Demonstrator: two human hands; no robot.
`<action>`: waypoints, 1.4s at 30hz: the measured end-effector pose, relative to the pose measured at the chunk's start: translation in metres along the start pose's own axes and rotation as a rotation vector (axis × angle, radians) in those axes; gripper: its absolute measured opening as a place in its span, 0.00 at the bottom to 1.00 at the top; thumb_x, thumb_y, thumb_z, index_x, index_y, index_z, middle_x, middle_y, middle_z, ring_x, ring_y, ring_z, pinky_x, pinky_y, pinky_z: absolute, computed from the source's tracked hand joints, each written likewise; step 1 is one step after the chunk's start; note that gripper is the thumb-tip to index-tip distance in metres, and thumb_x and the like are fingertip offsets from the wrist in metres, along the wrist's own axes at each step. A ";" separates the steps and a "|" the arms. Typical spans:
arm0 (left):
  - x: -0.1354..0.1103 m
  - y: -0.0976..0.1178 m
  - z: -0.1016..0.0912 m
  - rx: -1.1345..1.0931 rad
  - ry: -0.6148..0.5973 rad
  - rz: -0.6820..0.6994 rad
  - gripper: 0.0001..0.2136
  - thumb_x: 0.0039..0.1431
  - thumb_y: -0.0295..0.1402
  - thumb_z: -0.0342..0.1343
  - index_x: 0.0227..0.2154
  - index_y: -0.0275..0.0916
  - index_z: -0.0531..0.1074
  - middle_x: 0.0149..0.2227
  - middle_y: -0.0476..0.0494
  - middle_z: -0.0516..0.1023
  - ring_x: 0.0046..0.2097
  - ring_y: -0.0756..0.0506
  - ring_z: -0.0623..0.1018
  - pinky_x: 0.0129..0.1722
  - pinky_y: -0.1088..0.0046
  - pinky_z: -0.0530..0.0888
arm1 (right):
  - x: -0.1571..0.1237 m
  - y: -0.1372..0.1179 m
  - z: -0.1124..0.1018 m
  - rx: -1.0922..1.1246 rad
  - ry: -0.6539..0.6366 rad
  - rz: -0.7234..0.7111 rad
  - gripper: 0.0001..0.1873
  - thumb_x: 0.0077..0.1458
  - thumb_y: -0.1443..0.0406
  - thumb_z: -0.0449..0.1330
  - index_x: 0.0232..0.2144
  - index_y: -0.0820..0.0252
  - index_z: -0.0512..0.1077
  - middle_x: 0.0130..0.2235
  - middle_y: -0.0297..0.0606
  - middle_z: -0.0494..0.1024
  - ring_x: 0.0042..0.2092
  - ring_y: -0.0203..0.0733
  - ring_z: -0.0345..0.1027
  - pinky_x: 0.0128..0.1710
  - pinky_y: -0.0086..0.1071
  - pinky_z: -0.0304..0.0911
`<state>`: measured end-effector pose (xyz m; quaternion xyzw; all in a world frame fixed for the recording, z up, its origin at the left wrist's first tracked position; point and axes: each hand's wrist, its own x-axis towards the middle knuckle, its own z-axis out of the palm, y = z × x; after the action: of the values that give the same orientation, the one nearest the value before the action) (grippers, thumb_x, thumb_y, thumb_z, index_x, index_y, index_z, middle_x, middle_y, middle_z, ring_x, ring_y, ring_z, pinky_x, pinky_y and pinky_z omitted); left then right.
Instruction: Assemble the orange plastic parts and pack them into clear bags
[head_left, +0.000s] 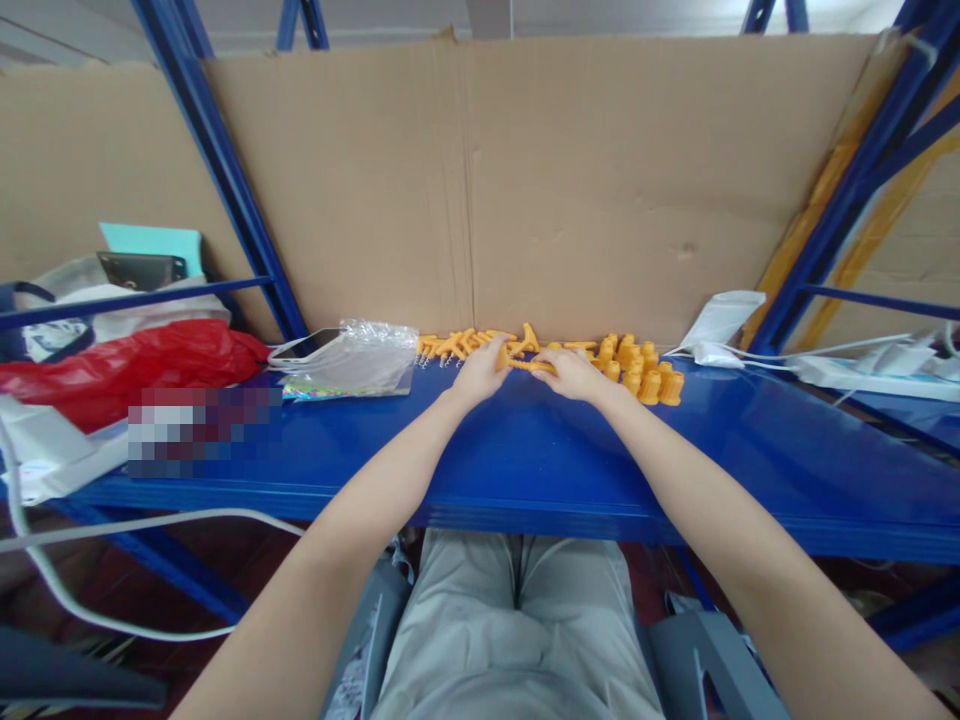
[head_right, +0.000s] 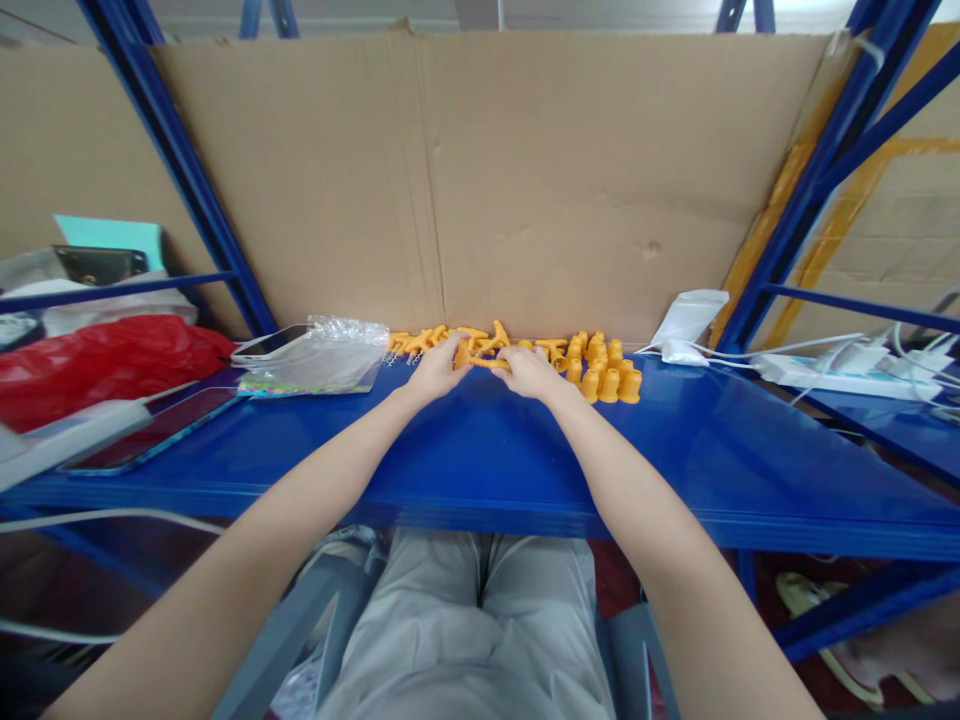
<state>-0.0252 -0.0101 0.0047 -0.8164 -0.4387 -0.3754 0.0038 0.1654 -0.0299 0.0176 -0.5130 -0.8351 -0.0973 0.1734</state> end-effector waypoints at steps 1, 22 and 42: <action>0.000 0.000 0.001 -0.001 -0.012 -0.010 0.21 0.55 0.24 0.56 0.53 0.38 0.64 0.52 0.37 0.75 0.55 0.41 0.74 0.56 0.62 0.69 | 0.000 0.000 -0.001 -0.005 -0.010 0.003 0.13 0.62 0.63 0.54 0.46 0.61 0.72 0.49 0.47 0.78 0.51 0.51 0.70 0.49 0.43 0.59; 0.000 0.029 -0.011 -0.556 -0.259 -0.652 0.22 0.54 0.22 0.62 0.51 0.29 0.64 0.21 0.51 0.74 0.22 0.52 0.76 0.28 0.73 0.79 | -0.001 0.000 -0.005 -0.315 0.143 -0.179 0.12 0.60 0.74 0.51 0.45 0.61 0.68 0.44 0.49 0.76 0.48 0.51 0.64 0.45 0.40 0.48; -0.001 0.009 -0.002 -0.042 -0.062 -0.101 0.22 0.48 0.26 0.59 0.48 0.36 0.65 0.31 0.48 0.76 0.35 0.46 0.77 0.38 0.72 0.72 | -0.002 0.005 0.001 -0.123 -0.013 -0.099 0.13 0.62 0.65 0.55 0.48 0.59 0.72 0.52 0.46 0.77 0.54 0.49 0.68 0.49 0.40 0.58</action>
<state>-0.0206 -0.0166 0.0087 -0.8044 -0.4715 -0.3586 -0.0460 0.1706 -0.0291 0.0156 -0.4815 -0.8529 -0.1535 0.1310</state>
